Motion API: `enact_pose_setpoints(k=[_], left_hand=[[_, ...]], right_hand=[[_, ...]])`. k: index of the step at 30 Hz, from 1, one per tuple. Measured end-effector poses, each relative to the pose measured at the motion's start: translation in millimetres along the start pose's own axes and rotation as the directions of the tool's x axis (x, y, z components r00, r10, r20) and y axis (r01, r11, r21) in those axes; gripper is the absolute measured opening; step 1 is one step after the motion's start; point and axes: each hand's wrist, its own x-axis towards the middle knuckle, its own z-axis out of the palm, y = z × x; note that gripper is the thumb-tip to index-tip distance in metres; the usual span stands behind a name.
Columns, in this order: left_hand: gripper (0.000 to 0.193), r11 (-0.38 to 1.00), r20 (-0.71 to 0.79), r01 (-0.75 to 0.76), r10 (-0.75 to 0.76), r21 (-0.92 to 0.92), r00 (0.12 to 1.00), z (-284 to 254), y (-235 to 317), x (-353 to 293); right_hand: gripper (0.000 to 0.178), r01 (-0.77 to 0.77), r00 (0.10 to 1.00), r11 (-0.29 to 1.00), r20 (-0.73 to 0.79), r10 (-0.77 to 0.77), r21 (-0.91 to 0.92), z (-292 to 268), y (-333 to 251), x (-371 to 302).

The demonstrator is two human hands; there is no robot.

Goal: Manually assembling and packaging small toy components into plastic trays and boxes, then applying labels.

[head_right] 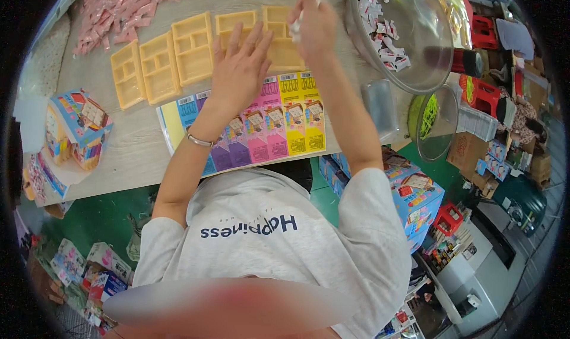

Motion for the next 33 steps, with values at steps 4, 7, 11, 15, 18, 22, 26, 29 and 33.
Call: enact_pose_setpoints(k=[4,7,11,15,18,22,26,29,33], left_hand=[[0.057,0.998,0.011,-0.009,0.008,0.067,1.000,10.7,2.2,2.4],[0.056,0.996,0.029,-0.005,0.003,0.095,1.000,10.1,1.2,2.2],[0.056,0.997,0.021,-0.003,0.002,0.081,1.000,9.4,2.8,2.1],[0.058,0.992,-0.004,-0.021,0.022,0.125,1.000,10.1,5.1,1.6],[0.064,1.000,0.025,-0.022,0.022,-0.009,0.999,9.2,18.7,-1.0],[0.071,0.996,0.092,-0.062,0.057,0.056,0.994,20.2,26.1,-3.2],[0.077,0.994,0.097,-0.048,0.039,0.097,0.994,20.4,28.2,-3.2],[0.080,0.995,0.087,-0.058,0.051,0.085,0.995,22.8,28.6,-2.7],[0.078,0.996,0.028,-0.054,0.052,0.064,0.998,11.3,29.6,-0.3]], right_hand=[[0.022,0.233,0.962,0.931,-0.071,-0.263,-0.282,4.1,40.5,-26.9],[0.022,0.311,0.937,0.866,-0.025,-0.348,-0.391,6.3,44.1,-33.2],[0.022,0.401,0.893,0.846,-0.058,-0.447,-0.352,8.3,40.2,-39.9],[0.020,0.450,0.878,0.820,0.006,-0.479,-0.353,0.1,42.0,-37.7],[0.015,0.443,0.887,0.861,-0.015,-0.461,-0.249,-4.1,44.4,-39.6],[0.014,0.495,0.868,0.864,0.031,-0.495,-0.088,-10.1,41.9,-40.2],[0.018,0.485,0.874,0.871,0.022,-0.485,-0.074,-9.1,39.2,-44.9],[0.021,0.404,0.911,0.906,-0.038,-0.411,-0.127,-6.7,41.0,-47.7],[0.024,0.402,0.899,0.892,-0.098,-0.427,-0.207,-7.2,38.9,-44.6]])
